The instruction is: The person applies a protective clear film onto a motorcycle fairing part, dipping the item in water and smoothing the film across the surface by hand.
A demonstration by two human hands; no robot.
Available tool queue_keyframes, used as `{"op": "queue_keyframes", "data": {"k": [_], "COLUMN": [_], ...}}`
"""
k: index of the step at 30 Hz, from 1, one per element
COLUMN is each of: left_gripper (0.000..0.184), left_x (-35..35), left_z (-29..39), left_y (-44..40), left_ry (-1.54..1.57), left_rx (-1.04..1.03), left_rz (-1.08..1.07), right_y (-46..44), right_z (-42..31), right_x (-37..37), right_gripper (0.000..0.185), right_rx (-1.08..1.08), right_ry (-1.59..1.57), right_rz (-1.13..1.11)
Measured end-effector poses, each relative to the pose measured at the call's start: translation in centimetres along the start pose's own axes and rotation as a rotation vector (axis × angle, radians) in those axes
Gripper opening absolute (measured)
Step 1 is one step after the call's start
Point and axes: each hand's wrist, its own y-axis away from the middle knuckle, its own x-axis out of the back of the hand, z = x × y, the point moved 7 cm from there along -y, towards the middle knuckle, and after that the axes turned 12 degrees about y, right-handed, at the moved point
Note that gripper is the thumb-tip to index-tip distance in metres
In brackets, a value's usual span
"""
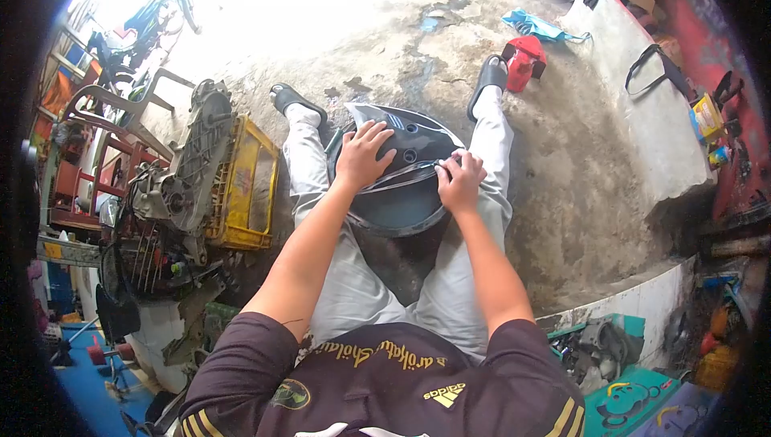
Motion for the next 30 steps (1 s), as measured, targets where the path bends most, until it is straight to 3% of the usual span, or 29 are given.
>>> {"op": "queue_keyframes", "data": {"k": [3, 7, 9, 11, 13, 15, 17, 19, 21, 23, 25, 27, 29, 30], "left_gripper": [0.049, 0.048, 0.048, 0.048, 0.048, 0.048, 0.048, 0.050, 0.051, 0.050, 0.050, 0.050, 0.049, 0.049], "left_x": [0.0, 0.1, 0.2, 0.3, 0.3, 0.1, 0.0, -0.3, -0.1, 0.1, -0.1, -0.1, -0.1, -0.1], "left_z": [0.2, 0.2, 0.3, 0.4, 0.4, 0.3, 0.1, -0.2, 0.0, 0.3, 0.2, 0.1, 0.1, 0.1], "left_y": [0.4, 0.2, 0.3, 0.2, 0.1, 0.1, 0.3, 0.3, 0.2, 0.3, 0.5, 0.3, 0.3, 0.3], "left_ry": [0.016, 0.020, 0.025, 0.013, 0.023, 0.034, 0.024, 0.025, 0.027, -0.038, -0.044, -0.053, -0.034, -0.029], "left_rx": [0.004, 0.004, -0.003, -0.003, -0.005, 0.000, -0.016, -0.016, -0.014, -0.007, 0.005, 0.008, 0.033, 0.035], "left_rz": [-0.008, -0.009, -0.007, 0.001, -0.002, -0.002, 0.019, 0.017, 0.013, 0.003, -0.008, -0.013, -0.021, -0.021], "right_y": [1.0, 1.9, 1.7, 1.8, 2.1, 2.2, 2.0, 2.0, 2.0, 1.6, 1.7, 1.7, 2.0, 1.8], "right_z": [0.2, -2.6, -1.0, -1.3, -3.7, -3.4, -0.8, -1.1, -3.6, -3.2, 0.3, -0.8, -4.0, -4.3], "right_x": [-0.4, 0.7, 0.5, 0.5, 0.6, 0.6, 0.4, 0.1, 0.7, 1.1, -0.1, 0.6, 1.0, 1.6], "right_gripper": [0.013, 0.012, 0.011, 0.011, 0.010, 0.010, 0.010, 0.011, 0.012, 0.011, 0.011, 0.012, 0.012, 0.011], "right_rx": [-0.114, 0.059, -0.103, -0.120, 0.085, 0.098, -0.150, -0.128, 0.118, 0.122, -0.137, -0.090, 0.229, 0.221], "right_ry": [-0.051, -0.009, 0.037, 0.058, 0.017, 0.073, 0.074, 0.095, 0.116, 0.136, 0.130, 0.157, 0.202, 0.210], "right_rz": [0.003, 0.011, 0.038, 0.048, -0.017, -0.017, 0.048, 0.070, 0.006, 0.021, 0.005, -0.010, -0.056, -0.044]}}
